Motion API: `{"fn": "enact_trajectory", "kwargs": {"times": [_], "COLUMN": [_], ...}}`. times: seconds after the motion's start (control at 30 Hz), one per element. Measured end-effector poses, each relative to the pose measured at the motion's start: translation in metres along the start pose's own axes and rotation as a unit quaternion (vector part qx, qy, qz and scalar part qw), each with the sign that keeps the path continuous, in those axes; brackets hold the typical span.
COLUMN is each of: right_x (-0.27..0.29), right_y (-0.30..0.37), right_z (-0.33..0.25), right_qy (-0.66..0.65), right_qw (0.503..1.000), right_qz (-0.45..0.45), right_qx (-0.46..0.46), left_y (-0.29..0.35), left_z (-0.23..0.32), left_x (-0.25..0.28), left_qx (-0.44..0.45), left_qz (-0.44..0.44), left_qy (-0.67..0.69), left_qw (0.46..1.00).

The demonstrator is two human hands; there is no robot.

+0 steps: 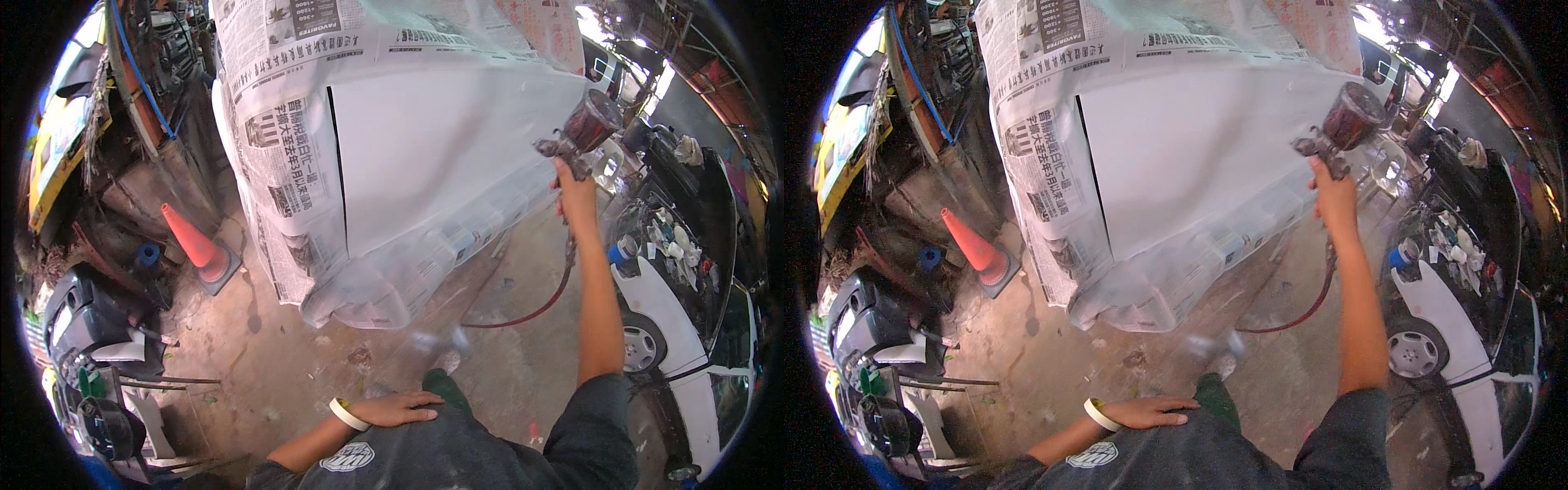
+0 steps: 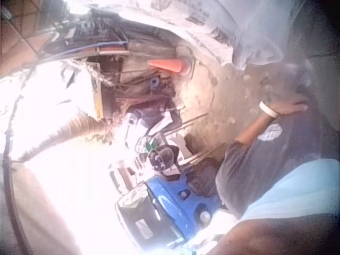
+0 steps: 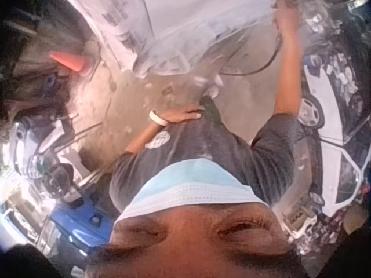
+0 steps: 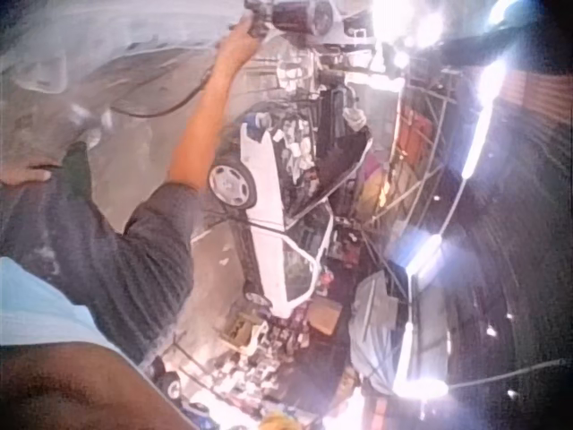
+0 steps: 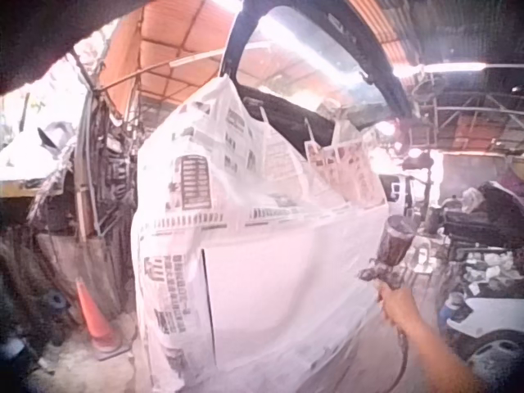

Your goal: The person uses a spray gun to apply white paint to various sections of a car body that have been partially masked with newspaper.

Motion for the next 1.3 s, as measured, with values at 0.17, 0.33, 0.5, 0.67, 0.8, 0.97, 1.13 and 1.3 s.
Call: {"fn": "enact_trajectory", "kwargs": {"times": [0.17,0.33,0.5,0.67,0.8,0.97,1.13,1.3], "right_x": [-0.067,-0.083,-0.057,0.015,0.076,0.134,0.171,0.232], "right_y": [0.106,0.168,0.128,0.099,0.139,0.244,0.328,0.346], "right_z": [-0.010,-0.015,0.038,0.100,0.153,0.244,0.295,0.313], "right_qy": [-0.094,-0.178,-0.149,-0.145,-0.103,-0.127,0.008,0.107], "right_qw": [0.986,0.942,0.974,0.989,0.988,0.973,0.988,0.970], "right_qz": [-0.137,-0.283,-0.173,0.004,0.032,0.017,-0.036,-0.111], "right_qx": [-0.009,0.030,-0.004,-0.034,-0.114,-0.194,-0.147,-0.186], "left_y": [-0.007,-0.019,-0.031,-0.058,-0.098,-0.195,-0.306,-0.383], "left_z": [0.001,0.004,0.001,0.015,0.026,0.044,0.080,0.064], "left_x": [-0.004,-0.004,-0.008,-0.017,-0.028,-0.036,-0.075,-0.125], "left_qx": [0.011,0.029,0.041,0.076,0.088,0.035,0.029,0.088], "left_qz": [-0.010,-0.007,0.040,0.038,0.064,0.109,0.115,0.091], "left_qy": [0.012,0.032,0.020,0.028,0.084,0.192,0.216,0.223], "left_qw": [1.000,0.999,0.998,0.996,0.990,0.975,0.969,0.966]}}
Point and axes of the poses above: each hand's wrist, its own y-axis away from the middle knuckle, its own x-axis out of the back of the hand, z = x × y, the point moved 4 cm from there along -y, towards the middle knuckle, and after that the axes turned 6 degrees about -z, right-handed, at the moved point
